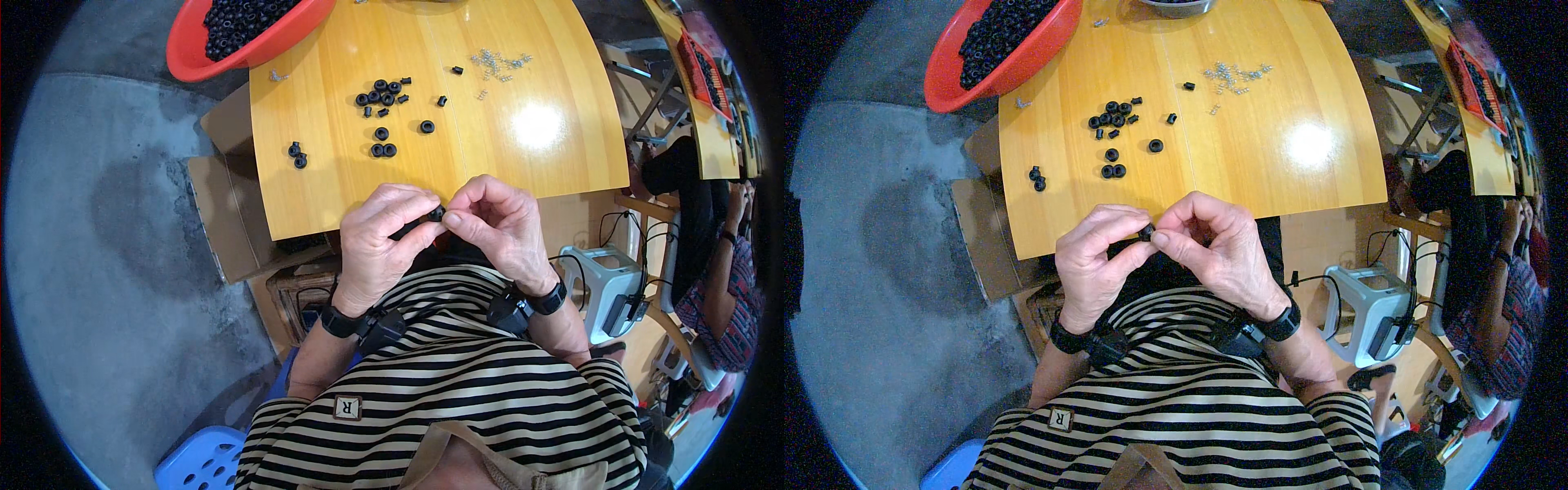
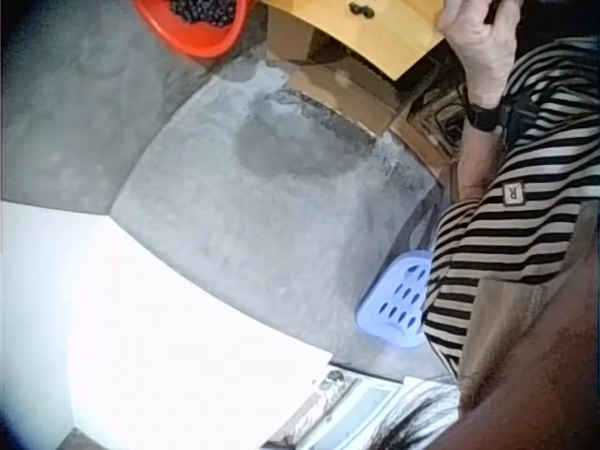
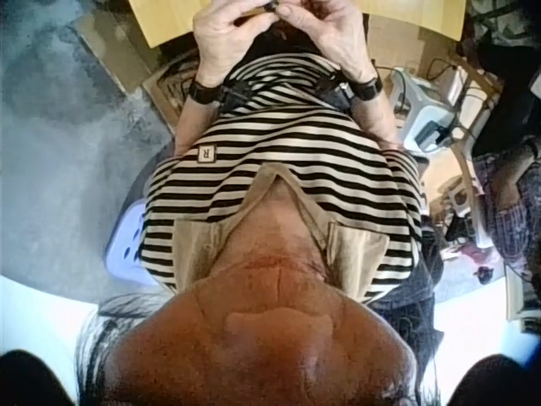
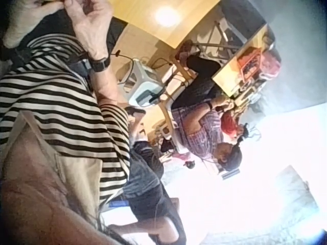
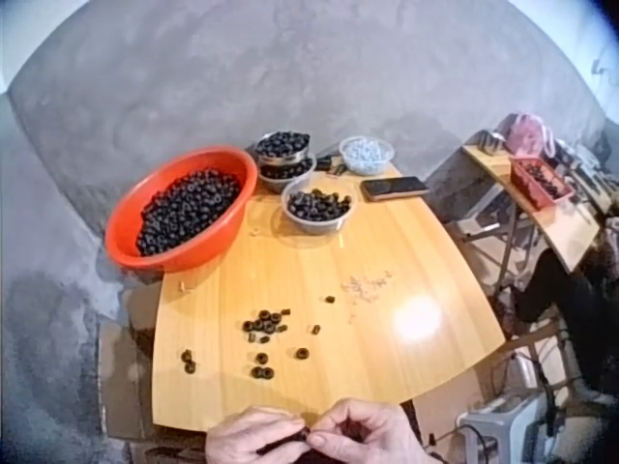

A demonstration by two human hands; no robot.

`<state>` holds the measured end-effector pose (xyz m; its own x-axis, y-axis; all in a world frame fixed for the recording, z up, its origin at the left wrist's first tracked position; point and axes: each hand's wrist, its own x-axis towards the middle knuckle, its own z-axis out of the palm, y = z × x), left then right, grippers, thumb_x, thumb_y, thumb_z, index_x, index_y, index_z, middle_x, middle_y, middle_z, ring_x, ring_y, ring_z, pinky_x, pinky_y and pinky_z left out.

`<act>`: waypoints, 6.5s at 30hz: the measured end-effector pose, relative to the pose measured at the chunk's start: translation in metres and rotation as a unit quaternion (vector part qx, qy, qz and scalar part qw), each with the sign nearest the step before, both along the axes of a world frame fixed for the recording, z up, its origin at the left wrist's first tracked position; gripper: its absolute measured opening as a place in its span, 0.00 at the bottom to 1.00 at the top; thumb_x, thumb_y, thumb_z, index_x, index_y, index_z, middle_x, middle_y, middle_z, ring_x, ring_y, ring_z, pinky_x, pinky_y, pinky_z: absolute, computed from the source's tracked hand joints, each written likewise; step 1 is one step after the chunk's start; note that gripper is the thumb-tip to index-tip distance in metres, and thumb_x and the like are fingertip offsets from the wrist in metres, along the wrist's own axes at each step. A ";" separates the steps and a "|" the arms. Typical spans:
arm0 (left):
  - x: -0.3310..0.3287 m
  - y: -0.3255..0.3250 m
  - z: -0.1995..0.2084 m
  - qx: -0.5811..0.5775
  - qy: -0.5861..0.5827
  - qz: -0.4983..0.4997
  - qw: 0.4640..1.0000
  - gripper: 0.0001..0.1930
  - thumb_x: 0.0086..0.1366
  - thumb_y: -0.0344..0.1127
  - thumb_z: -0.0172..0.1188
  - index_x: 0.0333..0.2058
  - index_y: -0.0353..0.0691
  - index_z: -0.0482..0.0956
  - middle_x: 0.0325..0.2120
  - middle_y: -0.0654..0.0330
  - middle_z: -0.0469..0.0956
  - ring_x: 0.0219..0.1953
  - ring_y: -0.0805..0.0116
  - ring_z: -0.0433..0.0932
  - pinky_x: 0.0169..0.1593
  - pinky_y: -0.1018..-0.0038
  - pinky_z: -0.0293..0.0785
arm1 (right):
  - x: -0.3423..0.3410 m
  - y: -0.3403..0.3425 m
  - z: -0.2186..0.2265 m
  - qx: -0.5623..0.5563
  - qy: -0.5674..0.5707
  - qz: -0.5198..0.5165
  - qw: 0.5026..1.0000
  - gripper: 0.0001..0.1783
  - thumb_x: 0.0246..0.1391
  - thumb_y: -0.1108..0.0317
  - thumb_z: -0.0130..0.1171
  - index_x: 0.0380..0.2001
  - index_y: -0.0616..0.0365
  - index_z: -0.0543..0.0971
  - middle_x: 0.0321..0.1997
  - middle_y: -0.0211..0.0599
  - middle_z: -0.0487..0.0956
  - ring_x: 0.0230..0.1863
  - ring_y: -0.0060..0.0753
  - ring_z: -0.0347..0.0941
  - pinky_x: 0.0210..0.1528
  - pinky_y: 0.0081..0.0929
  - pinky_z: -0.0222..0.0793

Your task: The person is manually assembling small black plastic components by inserting pins into sockets.

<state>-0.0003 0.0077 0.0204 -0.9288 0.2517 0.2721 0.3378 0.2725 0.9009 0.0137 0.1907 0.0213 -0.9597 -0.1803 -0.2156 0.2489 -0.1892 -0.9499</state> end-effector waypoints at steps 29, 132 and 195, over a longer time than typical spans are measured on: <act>-0.009 -0.005 -0.013 0.000 -0.010 0.016 1.000 0.15 0.49 0.25 0.72 0.39 0.35 0.83 0.36 0.56 0.80 0.39 0.63 0.80 0.43 0.72 0.77 | -0.027 -0.006 -0.013 -0.048 -0.103 0.100 0.989 0.11 0.61 0.61 0.59 0.33 0.59 0.80 0.25 0.23 0.77 0.22 0.10 0.65 0.23 0.12 0.61; 0.002 -0.005 -0.013 0.187 -0.074 -0.020 0.979 0.16 0.52 0.19 0.69 0.41 0.32 0.81 0.33 0.54 0.81 0.34 0.67 0.80 0.39 0.76 0.77 | 0.002 -0.005 -0.005 0.019 0.134 -0.058 0.989 0.08 0.52 0.81 0.63 0.37 0.64 0.82 0.37 0.44 0.83 0.39 0.31 0.79 0.44 0.26 0.76; -0.003 -0.002 0.020 -0.093 0.037 0.000 0.995 0.16 0.49 0.23 0.70 0.39 0.33 0.82 0.31 0.54 0.80 0.34 0.62 0.80 0.38 0.73 0.77 | -0.005 -0.002 0.000 0.150 0.194 -0.032 0.969 0.06 0.51 0.73 0.66 0.33 0.61 0.83 0.26 0.36 0.80 0.24 0.22 0.75 0.27 0.19 0.70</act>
<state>-0.0033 0.0059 0.0405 -0.9078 0.3047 0.2882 0.4013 0.4313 0.8080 0.0086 0.1884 0.0218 -0.9862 -0.1030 0.1294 -0.1403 0.1067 -0.9843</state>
